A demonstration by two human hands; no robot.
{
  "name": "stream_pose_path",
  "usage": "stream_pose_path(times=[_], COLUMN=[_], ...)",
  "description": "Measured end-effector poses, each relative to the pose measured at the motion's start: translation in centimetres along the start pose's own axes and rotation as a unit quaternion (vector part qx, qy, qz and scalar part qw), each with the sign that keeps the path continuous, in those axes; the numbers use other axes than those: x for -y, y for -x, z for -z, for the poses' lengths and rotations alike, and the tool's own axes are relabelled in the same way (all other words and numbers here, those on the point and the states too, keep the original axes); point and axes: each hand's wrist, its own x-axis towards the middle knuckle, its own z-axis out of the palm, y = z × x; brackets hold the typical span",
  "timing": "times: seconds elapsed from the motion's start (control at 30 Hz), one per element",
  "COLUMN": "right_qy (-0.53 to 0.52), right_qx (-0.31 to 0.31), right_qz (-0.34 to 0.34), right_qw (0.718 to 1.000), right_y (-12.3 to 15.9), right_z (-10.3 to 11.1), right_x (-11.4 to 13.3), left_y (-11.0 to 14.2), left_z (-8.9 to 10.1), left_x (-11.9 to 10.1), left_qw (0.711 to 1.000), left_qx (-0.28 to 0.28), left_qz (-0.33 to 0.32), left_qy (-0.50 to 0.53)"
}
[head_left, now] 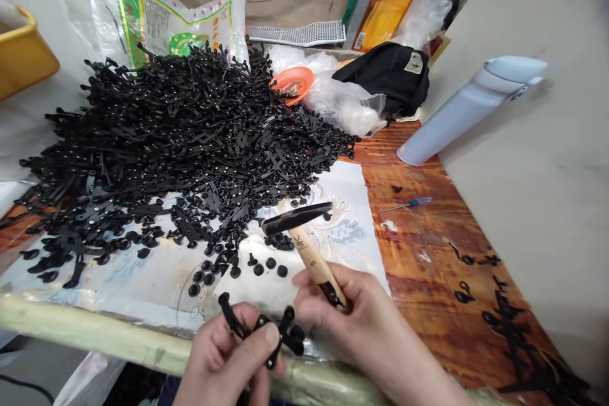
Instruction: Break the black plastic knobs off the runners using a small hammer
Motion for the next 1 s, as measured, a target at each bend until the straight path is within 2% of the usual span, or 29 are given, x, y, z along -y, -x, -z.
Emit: stream_pose_path(times=[0.1,0.23,0.43,0.53,0.73,0.9,1.0], right_qy=[0.079,0.089,0.076,0.063,0.040,0.030,0.023], right_qx=[-0.022,-0.034,-0.039,-0.037,-0.017,-0.012,-0.015], right_qz=[0.057,0.059,0.048,0.046,0.043,0.045,0.054], right_qw=[0.995,0.994,0.995,0.996,0.998,0.998,0.998], right_y=[0.1,0.3,0.6,0.5,0.7,0.8,0.9], right_z=[1.8,3.2,3.2,3.1,3.3,3.2,3.2], right_x=[-0.8,-2.1,-3.7,-4.3,-4.3,-4.5,-4.6], left_y=[-0.9,-2.2,-2.6,-2.7,-3.2,-2.8,-2.7], left_z=[-0.2,-0.6,-2.0,-2.2,-2.2,-2.8,-3.0], left_x=[-0.9,-1.2,-1.5,-1.6,-1.3,-1.5,-1.6], left_qw=[0.999,0.998,0.993,0.992,0.992,0.986,0.986], left_qx=[-0.035,-0.065,-0.116,-0.124,-0.123,-0.163,-0.160], left_qz=[-0.006,0.019,0.038,0.032,0.015,0.016,0.017], left_qy=[0.011,0.014,0.011,-0.003,-0.038,-0.041,-0.049])
